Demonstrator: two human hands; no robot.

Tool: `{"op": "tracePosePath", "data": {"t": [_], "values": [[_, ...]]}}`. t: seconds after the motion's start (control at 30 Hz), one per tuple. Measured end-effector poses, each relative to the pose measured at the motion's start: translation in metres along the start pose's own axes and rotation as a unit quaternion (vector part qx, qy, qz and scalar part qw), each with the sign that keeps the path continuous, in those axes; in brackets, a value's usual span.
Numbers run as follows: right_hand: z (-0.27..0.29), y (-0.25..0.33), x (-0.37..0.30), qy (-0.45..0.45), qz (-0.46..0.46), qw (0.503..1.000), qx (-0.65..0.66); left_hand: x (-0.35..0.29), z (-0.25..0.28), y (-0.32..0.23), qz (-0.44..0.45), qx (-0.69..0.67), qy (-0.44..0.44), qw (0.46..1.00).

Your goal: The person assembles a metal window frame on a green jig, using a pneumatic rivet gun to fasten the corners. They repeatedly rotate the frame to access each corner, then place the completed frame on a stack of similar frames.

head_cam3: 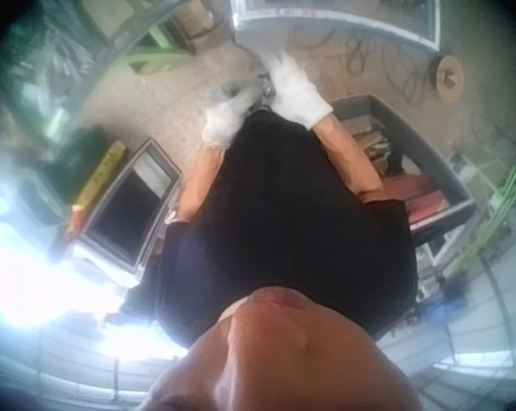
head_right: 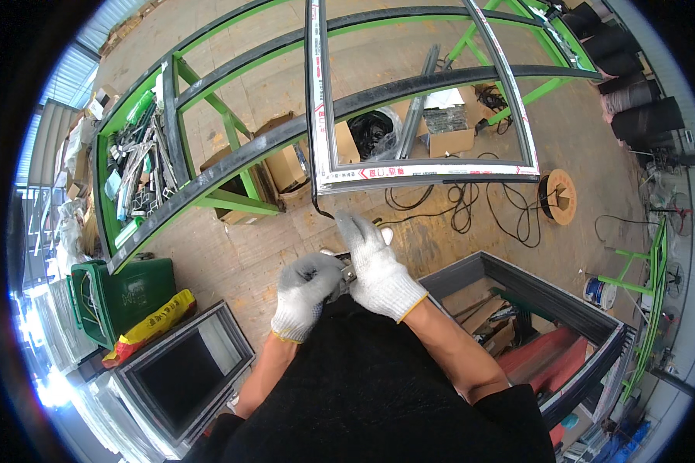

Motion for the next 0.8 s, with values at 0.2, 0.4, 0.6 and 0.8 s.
{"op": "tracePosePath", "data": {"t": [0.2, 0.4, 0.6, 0.8], "values": [[-0.023, -0.067, -0.025, 0.15, -0.263, 0.888, 0.345, 0.037, 0.058, -0.012, -0.121, 0.063, -0.161, 0.977], [-0.057, -0.093, -0.061, 0.234, -0.327, 0.77, 0.496, 0.115, 0.055, 0.022, -0.176, 0.144, -0.055, 0.972], [-0.023, -0.083, -0.045, 0.176, -0.237, 0.931, 0.216, 0.129, 0.048, 0.04, -0.122, 0.11, 0.042, 0.986], [0.015, -0.063, 0.039, 0.126, -0.026, 0.991, -0.017, 0.107, 0.048, 0.017, -0.091, 0.141, -0.011, 0.986]]}}
Point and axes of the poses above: each hand's wrist, its own x-axis towards the middle knuckle, its own z-axis out of the back of the hand, y = z × x, the point moved 7 cm from there along x, towards the middle knuckle, and after that the axes turned 4 degrees about -z, right-handed, at the moved point
